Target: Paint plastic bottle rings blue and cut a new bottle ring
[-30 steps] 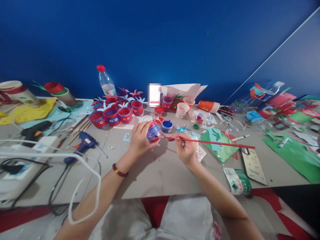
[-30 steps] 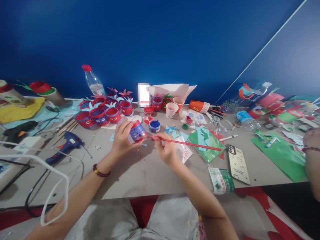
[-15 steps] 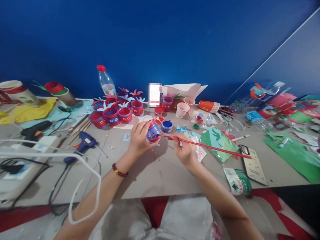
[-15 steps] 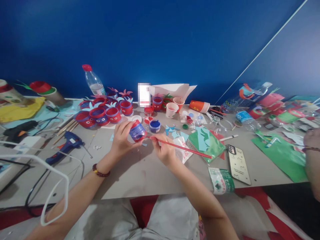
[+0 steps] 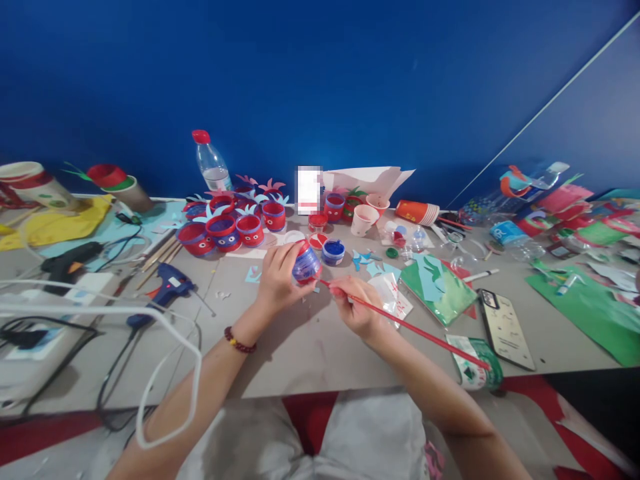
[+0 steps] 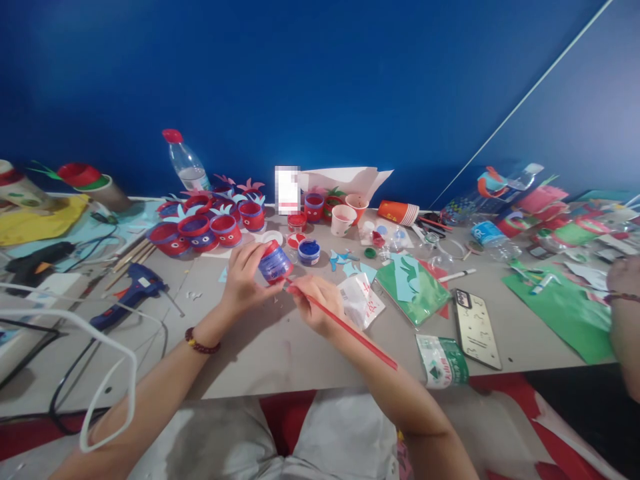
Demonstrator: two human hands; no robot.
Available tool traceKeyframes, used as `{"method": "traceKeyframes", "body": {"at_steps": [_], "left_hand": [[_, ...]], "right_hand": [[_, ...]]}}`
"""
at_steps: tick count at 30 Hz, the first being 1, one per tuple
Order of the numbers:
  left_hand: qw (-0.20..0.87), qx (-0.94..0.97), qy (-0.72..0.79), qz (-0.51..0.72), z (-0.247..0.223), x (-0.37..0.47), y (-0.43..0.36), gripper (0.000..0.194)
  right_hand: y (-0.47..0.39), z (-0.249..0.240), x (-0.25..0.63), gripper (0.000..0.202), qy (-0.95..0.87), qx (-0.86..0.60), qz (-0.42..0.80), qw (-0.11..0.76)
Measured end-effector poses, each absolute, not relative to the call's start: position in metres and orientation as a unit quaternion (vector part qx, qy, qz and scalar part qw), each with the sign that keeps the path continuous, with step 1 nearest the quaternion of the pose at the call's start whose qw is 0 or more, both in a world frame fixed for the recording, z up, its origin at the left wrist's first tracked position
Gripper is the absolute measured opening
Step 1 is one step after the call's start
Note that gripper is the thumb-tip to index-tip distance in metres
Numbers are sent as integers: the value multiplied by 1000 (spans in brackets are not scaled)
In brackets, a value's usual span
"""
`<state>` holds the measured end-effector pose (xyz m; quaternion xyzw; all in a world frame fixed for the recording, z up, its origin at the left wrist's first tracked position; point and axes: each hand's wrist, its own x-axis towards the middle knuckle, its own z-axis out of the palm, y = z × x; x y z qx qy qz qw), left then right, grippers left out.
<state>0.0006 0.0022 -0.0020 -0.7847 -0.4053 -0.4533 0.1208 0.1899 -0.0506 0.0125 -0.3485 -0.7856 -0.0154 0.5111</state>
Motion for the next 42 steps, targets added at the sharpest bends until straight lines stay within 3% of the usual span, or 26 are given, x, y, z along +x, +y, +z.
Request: {"method": "traceKeyframes", "body": {"at_steps": [7, 24, 34, 42], "left_hand": [[101, -792, -410, -441, -7, -2, 4, 79], [85, -778, -410, -468, -2, -2, 4, 71], [114, -783, -395, -468, -3, -1, 5, 72], [49, -772, -388, -501, -1, -2, 5, 69]], "right_hand": [[-50, 14, 186, 22, -766, -336, 1, 548], [-39, 16, 205, 20, -729, -437, -62, 523], [-51, 21, 188, 16, -773, -343, -33, 533], [-48, 19, 192, 29, -701, -327, 49, 632]]}}
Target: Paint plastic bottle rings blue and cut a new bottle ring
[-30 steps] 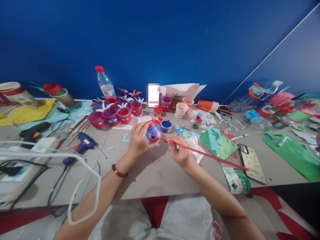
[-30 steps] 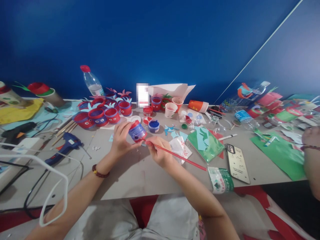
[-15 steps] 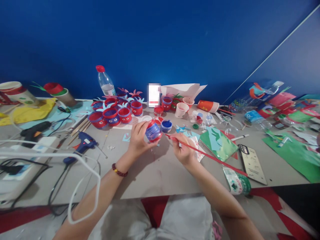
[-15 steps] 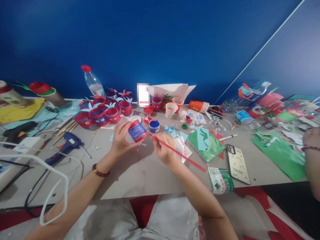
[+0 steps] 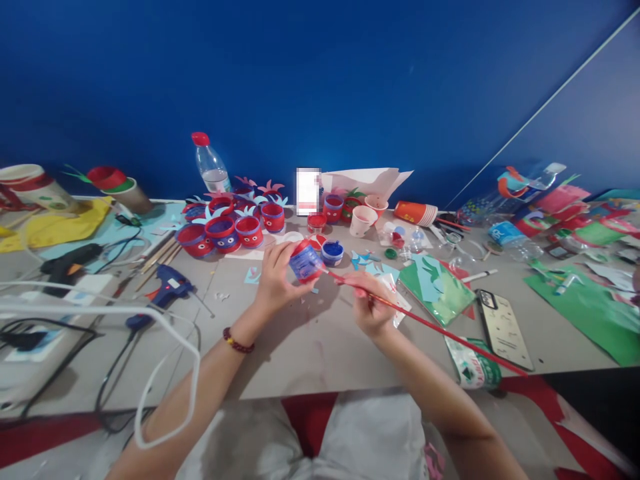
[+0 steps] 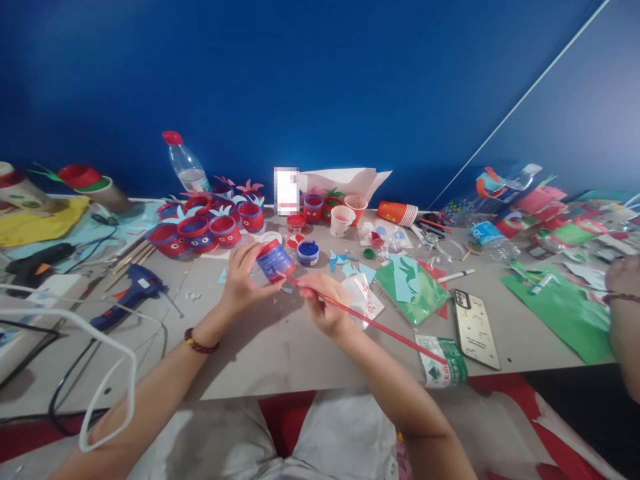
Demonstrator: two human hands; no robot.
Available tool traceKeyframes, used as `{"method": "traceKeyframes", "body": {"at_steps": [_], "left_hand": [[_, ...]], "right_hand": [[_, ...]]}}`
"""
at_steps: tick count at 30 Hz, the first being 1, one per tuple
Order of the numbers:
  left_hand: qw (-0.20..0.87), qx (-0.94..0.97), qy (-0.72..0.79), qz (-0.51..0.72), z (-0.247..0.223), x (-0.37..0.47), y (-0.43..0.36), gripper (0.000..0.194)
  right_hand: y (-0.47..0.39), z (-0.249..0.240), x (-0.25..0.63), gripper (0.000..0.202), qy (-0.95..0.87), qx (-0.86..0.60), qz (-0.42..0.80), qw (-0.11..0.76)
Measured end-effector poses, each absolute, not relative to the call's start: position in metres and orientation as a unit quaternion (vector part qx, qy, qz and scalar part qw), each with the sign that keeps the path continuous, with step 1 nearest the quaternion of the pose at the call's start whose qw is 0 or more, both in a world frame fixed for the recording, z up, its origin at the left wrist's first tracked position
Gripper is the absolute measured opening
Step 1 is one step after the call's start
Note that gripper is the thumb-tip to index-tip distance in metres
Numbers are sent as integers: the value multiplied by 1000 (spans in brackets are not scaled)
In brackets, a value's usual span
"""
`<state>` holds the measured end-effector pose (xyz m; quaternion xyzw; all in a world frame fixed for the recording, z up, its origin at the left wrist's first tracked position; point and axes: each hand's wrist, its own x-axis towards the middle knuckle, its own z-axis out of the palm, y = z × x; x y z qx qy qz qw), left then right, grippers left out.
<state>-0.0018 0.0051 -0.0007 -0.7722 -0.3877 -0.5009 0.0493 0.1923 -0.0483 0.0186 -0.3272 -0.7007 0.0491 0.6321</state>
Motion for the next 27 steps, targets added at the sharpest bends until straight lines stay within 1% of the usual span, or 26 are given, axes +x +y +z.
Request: {"method": "traceKeyframes", "body": {"at_steps": [2, 6, 9, 12, 16, 19, 23, 27], "left_hand": [[-8, -765, -394, -510, 1, -3, 5, 70], [-186, -725, -411, -520, 3, -6, 8, 64], [-349, -665, -379, -541, -1, -5, 12, 60], [-470, -601, -344, -547, -4, -4, 14, 58], [-556, -537, -342, -534, -3, -5, 13, 56], [-602, -503, -343, -516, -1, -6, 12, 57], [-665, -463, -330, -485, -3, -6, 10, 61], [-687, -468, -322, -453, -6, -6, 9, 63]], "right_hand": [[-46, 19, 194, 31, -647, -333, 108, 677], [-35, 26, 195, 28, -446, -367, 331, 746], [-26, 31, 198, 28, -318, -368, 446, 751], [-20, 31, 202, 31, -271, -366, 497, 739], [-18, 31, 204, 33, -288, -371, 492, 733], [-17, 38, 208, 33, -335, -394, 423, 744], [-15, 61, 223, 32, -376, -418, 311, 766], [-2, 81, 249, 29, -395, -434, 243, 772]]}}
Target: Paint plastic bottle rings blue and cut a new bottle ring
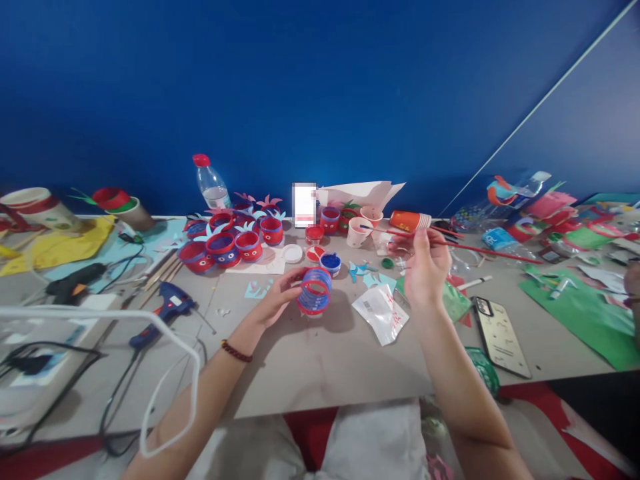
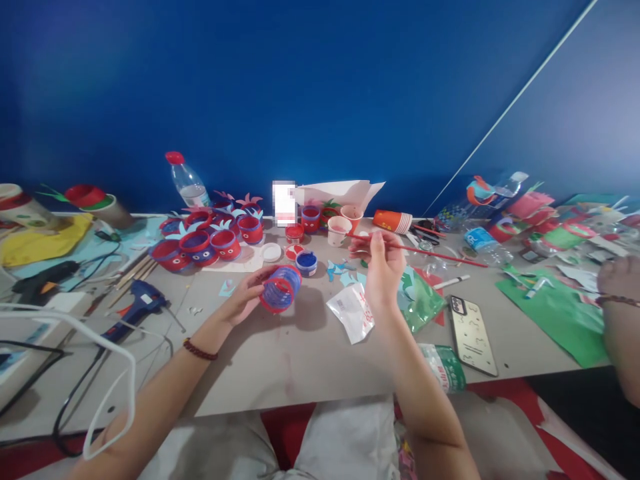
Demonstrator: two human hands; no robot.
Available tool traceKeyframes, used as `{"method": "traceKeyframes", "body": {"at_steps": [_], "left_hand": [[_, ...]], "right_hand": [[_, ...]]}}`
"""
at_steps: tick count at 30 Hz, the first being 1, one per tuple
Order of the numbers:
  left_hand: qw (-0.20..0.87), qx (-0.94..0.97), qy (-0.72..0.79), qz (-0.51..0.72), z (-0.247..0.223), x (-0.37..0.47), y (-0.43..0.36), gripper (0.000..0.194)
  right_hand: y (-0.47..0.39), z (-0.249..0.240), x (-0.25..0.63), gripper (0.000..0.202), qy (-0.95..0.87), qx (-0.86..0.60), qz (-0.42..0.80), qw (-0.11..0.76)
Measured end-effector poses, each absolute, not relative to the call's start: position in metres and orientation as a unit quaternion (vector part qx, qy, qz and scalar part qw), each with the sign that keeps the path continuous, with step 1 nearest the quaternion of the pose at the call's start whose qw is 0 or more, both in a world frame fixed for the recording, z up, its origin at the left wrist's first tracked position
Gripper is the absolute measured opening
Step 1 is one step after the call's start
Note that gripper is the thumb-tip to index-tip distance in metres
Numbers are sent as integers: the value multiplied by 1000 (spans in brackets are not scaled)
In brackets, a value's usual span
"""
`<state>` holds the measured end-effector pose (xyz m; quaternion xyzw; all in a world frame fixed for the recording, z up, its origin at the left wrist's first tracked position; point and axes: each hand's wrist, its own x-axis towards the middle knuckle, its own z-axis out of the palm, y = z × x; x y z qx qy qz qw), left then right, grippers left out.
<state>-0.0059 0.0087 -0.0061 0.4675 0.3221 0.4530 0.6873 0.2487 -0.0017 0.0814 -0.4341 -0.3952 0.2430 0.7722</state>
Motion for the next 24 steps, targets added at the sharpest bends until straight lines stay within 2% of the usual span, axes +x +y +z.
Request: {"method": "traceKeyframes", "body": {"at_steps": [10, 16, 19, 24], "left_hand": [[711, 445, 320, 440, -21, -8, 11, 65], [703, 444, 323, 451, -24, -11, 10, 68], [697, 443, 339, 451, -21, -12, 10, 68], [689, 453, 345, 449, -14, -12, 9, 66]], "right_hand": [[107, 68, 310, 34, -450, -595, 152, 649], [119, 45, 316, 32, -458, -684, 88, 561], [122, 33, 319, 33, -456, -688, 95, 556], [128, 19, 318, 32, -431, -639, 203, 604]]}}
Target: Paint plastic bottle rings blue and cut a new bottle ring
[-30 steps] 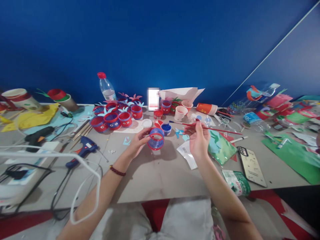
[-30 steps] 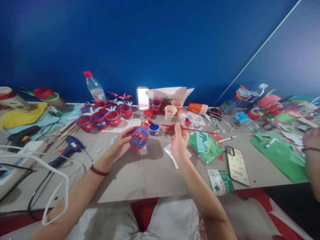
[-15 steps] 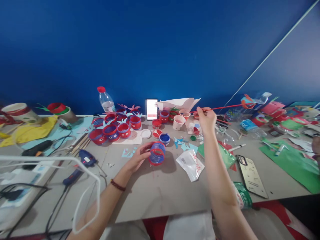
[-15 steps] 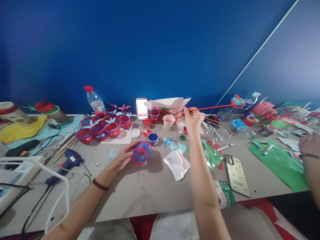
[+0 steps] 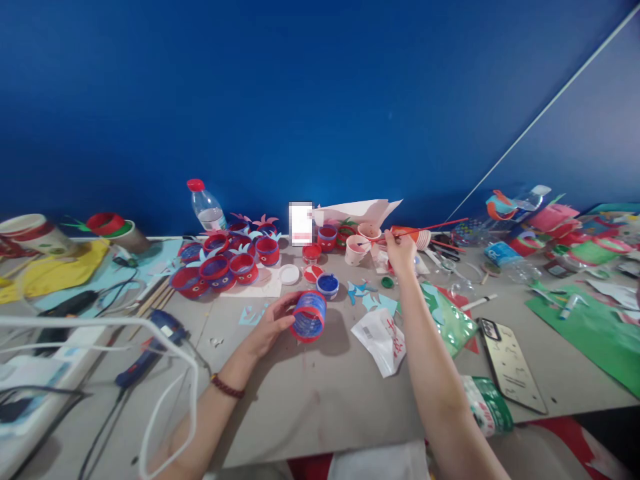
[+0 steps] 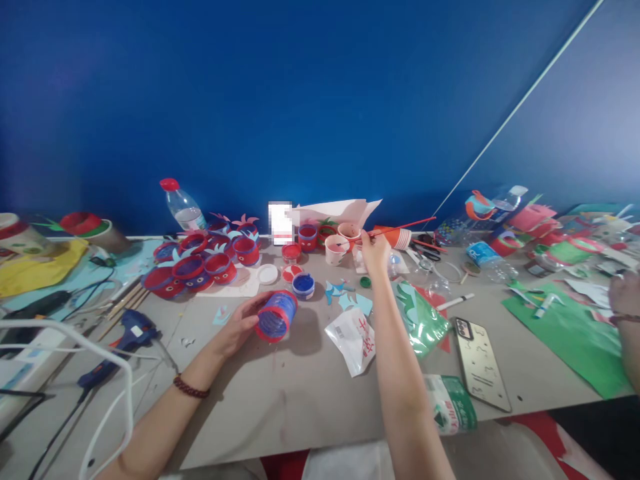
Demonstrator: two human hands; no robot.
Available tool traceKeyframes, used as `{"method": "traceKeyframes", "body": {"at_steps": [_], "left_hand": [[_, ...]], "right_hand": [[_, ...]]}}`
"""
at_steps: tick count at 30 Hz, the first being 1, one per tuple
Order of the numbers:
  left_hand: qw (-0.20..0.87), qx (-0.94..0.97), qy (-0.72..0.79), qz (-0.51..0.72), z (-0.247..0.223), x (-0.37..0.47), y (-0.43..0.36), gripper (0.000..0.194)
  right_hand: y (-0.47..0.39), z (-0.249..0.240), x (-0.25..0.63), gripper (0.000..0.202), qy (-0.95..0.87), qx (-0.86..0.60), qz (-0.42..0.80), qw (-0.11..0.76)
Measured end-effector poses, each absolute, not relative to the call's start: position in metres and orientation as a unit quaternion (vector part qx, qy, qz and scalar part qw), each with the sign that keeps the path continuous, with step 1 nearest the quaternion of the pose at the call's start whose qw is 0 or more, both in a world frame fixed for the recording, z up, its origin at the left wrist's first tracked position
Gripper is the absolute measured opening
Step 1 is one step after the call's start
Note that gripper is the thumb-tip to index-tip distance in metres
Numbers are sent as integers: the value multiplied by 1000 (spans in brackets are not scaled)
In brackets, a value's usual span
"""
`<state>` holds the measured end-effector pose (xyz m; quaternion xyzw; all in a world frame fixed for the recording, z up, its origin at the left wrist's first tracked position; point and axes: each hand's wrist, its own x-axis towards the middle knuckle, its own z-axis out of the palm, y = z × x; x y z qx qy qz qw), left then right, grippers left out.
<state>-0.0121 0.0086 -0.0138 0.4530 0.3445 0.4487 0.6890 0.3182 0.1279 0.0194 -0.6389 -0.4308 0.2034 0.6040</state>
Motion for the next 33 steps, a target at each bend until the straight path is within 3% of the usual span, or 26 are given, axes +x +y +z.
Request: {"method": "traceKeyframes", "body": {"at_steps": [13, 24, 33], "left_hand": [[678, 472, 340, 450, -11, -15, 8, 65], [674, 479, 339, 449, -11, -15, 8, 64], [649, 499, 339, 462, -12, -15, 9, 63]], "right_hand": [[126, 17, 310, 34, -467, -693, 99, 540], [131, 6, 312, 39, -452, -655, 171, 581], [125, 19, 308, 39, -410, -652, 155, 619]]}}
